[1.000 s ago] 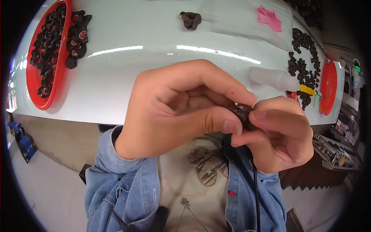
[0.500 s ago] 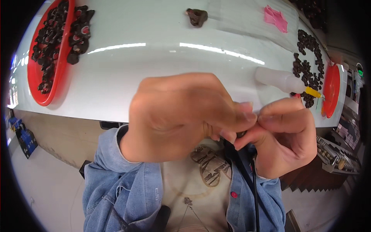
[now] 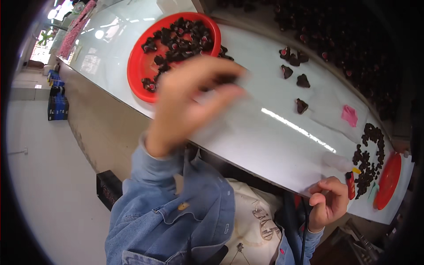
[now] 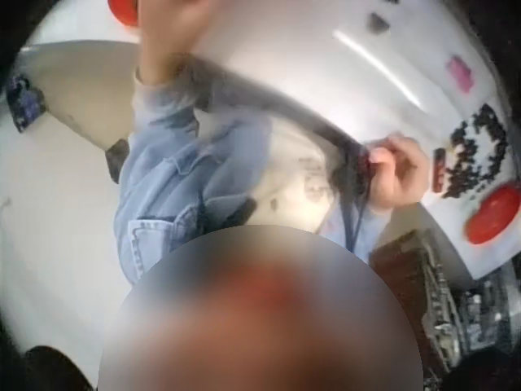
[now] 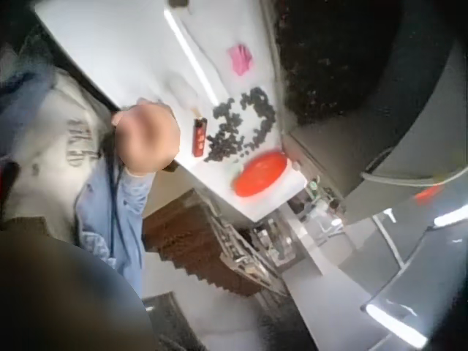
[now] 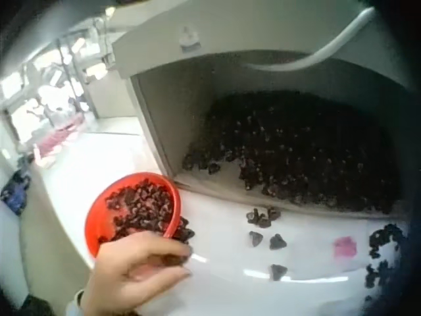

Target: Apply glue to small plastic pieces and assemble or sort them at a factory workbench.

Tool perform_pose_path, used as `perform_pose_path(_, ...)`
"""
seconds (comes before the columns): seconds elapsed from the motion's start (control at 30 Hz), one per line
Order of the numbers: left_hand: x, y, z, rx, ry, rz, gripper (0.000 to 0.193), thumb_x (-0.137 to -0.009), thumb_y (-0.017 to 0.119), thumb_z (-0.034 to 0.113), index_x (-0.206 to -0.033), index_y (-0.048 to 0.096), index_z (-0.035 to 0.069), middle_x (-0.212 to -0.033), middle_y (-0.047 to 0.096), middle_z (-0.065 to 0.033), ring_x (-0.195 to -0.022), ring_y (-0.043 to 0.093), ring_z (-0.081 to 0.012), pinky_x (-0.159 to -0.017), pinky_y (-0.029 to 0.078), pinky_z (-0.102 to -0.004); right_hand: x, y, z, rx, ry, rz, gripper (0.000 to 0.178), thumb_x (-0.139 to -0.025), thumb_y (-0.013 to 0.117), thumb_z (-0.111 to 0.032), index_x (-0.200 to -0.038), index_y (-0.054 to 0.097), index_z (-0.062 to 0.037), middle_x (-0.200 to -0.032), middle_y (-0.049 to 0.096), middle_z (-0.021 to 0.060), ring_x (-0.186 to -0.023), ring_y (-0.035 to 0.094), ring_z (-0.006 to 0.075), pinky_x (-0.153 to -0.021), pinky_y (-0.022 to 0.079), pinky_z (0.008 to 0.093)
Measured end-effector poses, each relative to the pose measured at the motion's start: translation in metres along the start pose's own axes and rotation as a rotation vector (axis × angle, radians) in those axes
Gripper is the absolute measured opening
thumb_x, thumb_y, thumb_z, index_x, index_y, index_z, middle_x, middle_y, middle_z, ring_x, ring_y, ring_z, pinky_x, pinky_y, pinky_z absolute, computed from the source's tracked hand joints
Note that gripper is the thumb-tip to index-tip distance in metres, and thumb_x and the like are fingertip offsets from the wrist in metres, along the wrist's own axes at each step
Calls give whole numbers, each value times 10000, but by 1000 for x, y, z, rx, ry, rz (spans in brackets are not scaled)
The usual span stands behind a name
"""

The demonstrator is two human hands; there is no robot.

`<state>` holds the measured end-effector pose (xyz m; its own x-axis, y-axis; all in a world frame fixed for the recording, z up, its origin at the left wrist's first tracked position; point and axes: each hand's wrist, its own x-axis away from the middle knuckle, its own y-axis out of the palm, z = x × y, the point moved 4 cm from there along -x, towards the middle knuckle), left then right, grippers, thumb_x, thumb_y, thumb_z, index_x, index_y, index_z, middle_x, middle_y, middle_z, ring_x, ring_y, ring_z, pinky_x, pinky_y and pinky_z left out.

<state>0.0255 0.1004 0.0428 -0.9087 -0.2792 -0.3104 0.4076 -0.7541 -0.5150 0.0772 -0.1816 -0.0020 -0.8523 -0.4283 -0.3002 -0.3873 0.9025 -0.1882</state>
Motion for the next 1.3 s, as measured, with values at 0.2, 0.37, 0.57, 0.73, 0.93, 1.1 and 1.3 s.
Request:
perform_pose_path(0.2, -9, -54, -43, -317, -36, -62, 178, -739, 577, -9, -914, 601, -27, -920, 600, -119, -858, 585, -224, -780, 453, -287, -1, -8, 4, 115, -83, -44, 226, -724, 678, -84, -827, 514, 33, -616, 505, 72, -531, 465, 132, -503, 364, 228)
perform_pose_path(0.37, -22, -58, -50, -650, 157, -16, 167, -754, 569, 42, -915, 617, 43, -953, 579, -97, -842, 573, -261, -709, 459, -325, -2, -4, -5, 214, -214, -94, 206, -717, 688, -84, -784, 532, 33, -603, 518, 73, -531, 466, 133, -488, 347, 227)
perform_pose_path(0.57, -34, -57, -40, -715, -123, 9, 172, -761, 549, 38, -919, 616, 51, -975, 565, -116, -880, 554, -300, -771, 442, -340, -9, -4, -1, 222, -226, -67, 207, -695, 704, -76, -767, 540, 28, -603, 527, 72, -522, 463, 140, -475, 337, 232)
perform_pose_path(0.73, -63, 13, -1, -431, 221, -167, 260, -736, 567, -13, -988, 549, 51, -1106, 509, -117, -972, 511, -283, -834, 408, -340, -12, -8, -6, 230, -222, -48, 196, -684, 704, -58, -746, 540, 30, -597, 525, 73, -507, 458, 145, -469, 337, 235)
perform_pose_path(0.93, -77, 63, -22, -214, 251, -386, 265, -711, 609, -21, -945, 521, 66, -1054, 452, -109, -1045, 436, -264, -859, 406, -327, -10, -9, -17, 273, -243, -42, 137, -662, 684, -24, -685, 552, 5, -560, 524, 68, -472, 461, 152, -445, 337, 237)
perform_pose_path(1.1, -75, 56, -20, -123, 71, -467, 231, -694, 651, 7, -887, 533, 53, -1023, 460, -74, -953, 491, -187, -751, 434, -262, -7, -12, -13, 193, -200, -47, 131, -648, 681, -22, -666, 553, -2, -550, 539, 77, -465, 483, 154, -434, 343, 235)
perform_pose_path(1.3, -75, 45, -19, -220, -134, -479, 251, -682, 676, 22, -893, 541, 34, -941, 498, -65, -812, 550, -132, -652, 443, -236, -7, -22, -11, 154, -155, -73, 124, -660, 673, -19, -686, 554, 1, -583, 557, 76, -506, 504, 145, -459, 357, 228)
